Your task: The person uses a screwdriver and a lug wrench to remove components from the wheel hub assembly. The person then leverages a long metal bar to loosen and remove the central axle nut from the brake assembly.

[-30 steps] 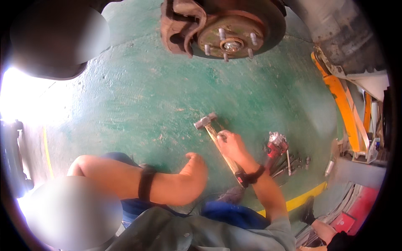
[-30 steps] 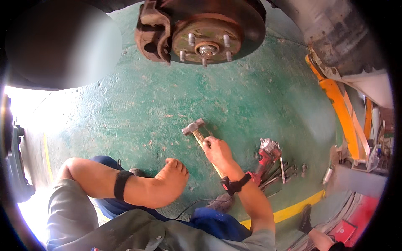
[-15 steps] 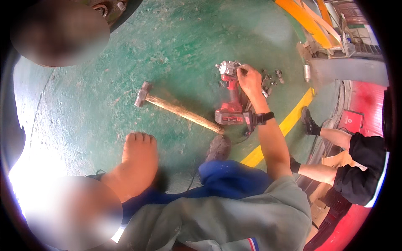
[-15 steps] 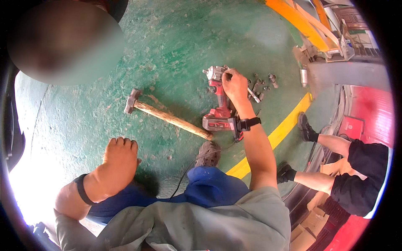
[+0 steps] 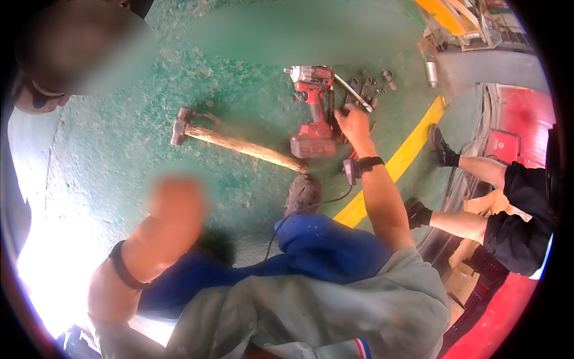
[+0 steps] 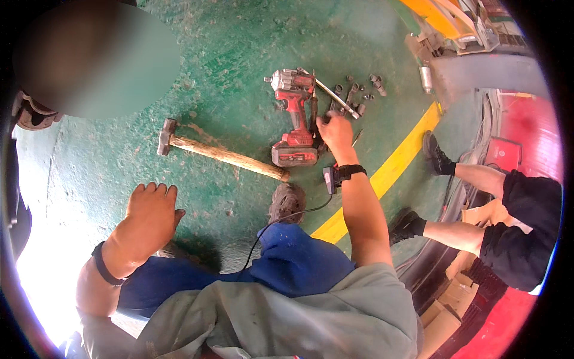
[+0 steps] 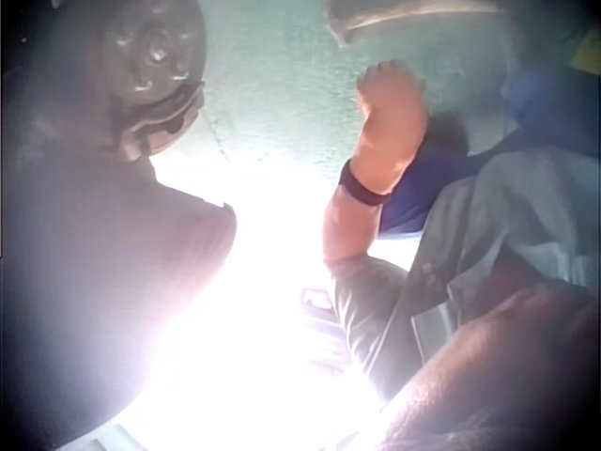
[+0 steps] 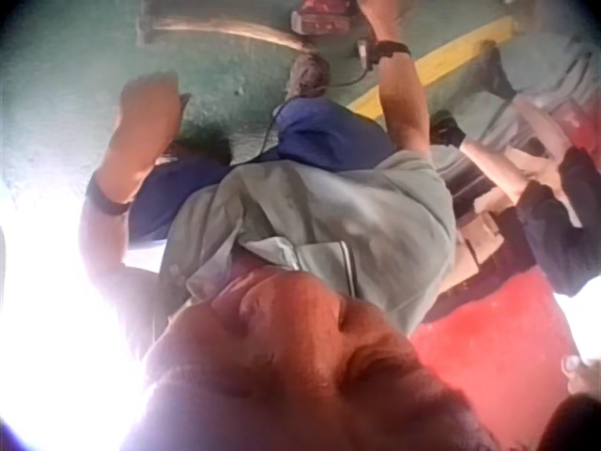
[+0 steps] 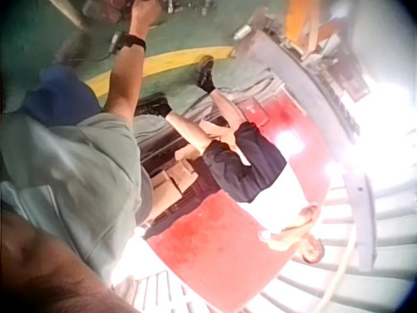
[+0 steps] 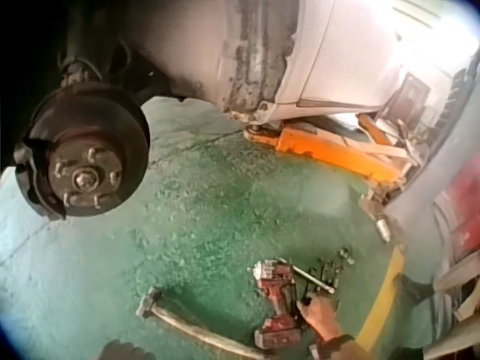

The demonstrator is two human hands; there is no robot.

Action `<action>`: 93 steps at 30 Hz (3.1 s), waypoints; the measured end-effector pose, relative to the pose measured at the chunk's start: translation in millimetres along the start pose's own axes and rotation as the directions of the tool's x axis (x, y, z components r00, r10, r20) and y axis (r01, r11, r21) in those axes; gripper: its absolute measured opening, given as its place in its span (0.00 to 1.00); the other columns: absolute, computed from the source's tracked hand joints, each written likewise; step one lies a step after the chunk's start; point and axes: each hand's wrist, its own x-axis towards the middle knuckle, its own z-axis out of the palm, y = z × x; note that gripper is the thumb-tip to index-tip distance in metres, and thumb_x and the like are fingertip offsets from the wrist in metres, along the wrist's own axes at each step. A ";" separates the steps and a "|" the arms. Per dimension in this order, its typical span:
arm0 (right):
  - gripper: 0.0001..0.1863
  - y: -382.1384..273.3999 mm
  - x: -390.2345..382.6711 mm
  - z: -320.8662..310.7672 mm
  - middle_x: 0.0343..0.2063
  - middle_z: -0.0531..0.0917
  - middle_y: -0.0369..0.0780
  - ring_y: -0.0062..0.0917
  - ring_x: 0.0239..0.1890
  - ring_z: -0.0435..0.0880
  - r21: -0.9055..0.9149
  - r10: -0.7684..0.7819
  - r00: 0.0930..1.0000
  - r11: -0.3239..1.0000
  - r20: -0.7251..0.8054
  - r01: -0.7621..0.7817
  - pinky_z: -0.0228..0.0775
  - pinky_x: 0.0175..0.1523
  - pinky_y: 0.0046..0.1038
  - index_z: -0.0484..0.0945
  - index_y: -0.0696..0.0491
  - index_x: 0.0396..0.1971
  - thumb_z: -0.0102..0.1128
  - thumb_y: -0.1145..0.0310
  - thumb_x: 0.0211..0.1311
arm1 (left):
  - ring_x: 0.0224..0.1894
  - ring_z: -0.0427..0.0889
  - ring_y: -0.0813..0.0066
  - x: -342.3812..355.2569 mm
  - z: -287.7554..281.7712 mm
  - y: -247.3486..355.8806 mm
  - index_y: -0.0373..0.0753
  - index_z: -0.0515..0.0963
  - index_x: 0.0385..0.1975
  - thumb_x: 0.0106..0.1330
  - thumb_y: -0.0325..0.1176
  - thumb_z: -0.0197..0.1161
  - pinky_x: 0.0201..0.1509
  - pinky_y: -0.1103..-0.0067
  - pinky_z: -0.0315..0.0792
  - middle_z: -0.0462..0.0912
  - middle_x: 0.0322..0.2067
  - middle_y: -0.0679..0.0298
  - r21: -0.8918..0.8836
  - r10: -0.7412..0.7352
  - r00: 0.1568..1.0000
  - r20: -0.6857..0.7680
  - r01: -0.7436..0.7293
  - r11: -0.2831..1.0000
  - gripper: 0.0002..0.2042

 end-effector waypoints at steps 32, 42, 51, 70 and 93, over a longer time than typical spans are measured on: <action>0.16 -471.9 -4.1 -217.6 0.39 0.82 0.40 0.24 0.42 0.79 0.169 -0.739 0.455 0.432 -0.496 0.886 0.70 0.48 0.26 0.79 0.57 0.43 0.54 0.59 0.69 | 0.25 0.63 0.88 -167.1 18.8 -133.1 0.35 0.71 0.57 0.71 0.44 0.57 0.28 0.87 0.59 0.67 0.26 0.74 -0.941 -0.793 0.572 -0.210 -0.339 0.005 0.22; 0.28 -608.3 83.6 -225.2 0.47 0.82 0.45 0.32 0.51 0.78 -0.202 -0.766 0.391 0.549 -0.509 0.811 0.65 0.59 0.29 0.76 0.59 0.52 0.48 0.48 0.70 | 0.27 0.65 0.85 -191.1 34.3 -219.8 0.33 0.76 0.52 0.69 0.40 0.58 0.29 0.84 0.60 0.72 0.26 0.72 -0.879 -0.851 0.344 -0.397 -0.409 0.245 0.18; 0.26 -614.7 54.5 -220.5 0.43 0.84 0.42 0.27 0.44 0.82 0.156 -0.669 0.610 0.610 -0.424 0.777 0.69 0.54 0.27 0.76 0.60 0.50 0.43 0.52 0.73 | 0.39 0.75 0.77 -192.2 7.2 -264.2 0.34 0.79 0.45 0.64 0.32 0.60 0.48 0.79 0.69 0.82 0.34 0.64 -0.873 -0.810 0.352 -0.470 -0.319 0.368 0.13; 0.24 -606.8 91.4 -222.5 0.42 0.84 0.43 0.30 0.44 0.81 0.171 -0.681 0.619 0.607 -0.393 0.776 0.68 0.54 0.30 0.78 0.58 0.46 0.42 0.51 0.73 | 0.41 0.81 0.60 -175.5 -17.9 -286.9 0.40 0.80 0.42 0.51 0.15 0.61 0.44 0.73 0.77 0.78 0.39 0.61 -0.433 -0.433 0.035 -0.901 -0.144 0.890 0.18; 0.24 -618.5 48.6 -218.9 0.43 0.83 0.44 0.27 0.46 0.81 0.334 -0.661 0.670 0.582 -0.336 0.742 0.70 0.53 0.27 0.72 0.60 0.53 0.41 0.55 0.74 | 0.40 0.80 0.58 -149.1 -13.6 -292.4 0.39 0.80 0.39 0.49 0.15 0.59 0.41 0.72 0.74 0.79 0.38 0.58 -0.539 -0.550 0.019 -0.835 -0.238 0.808 0.17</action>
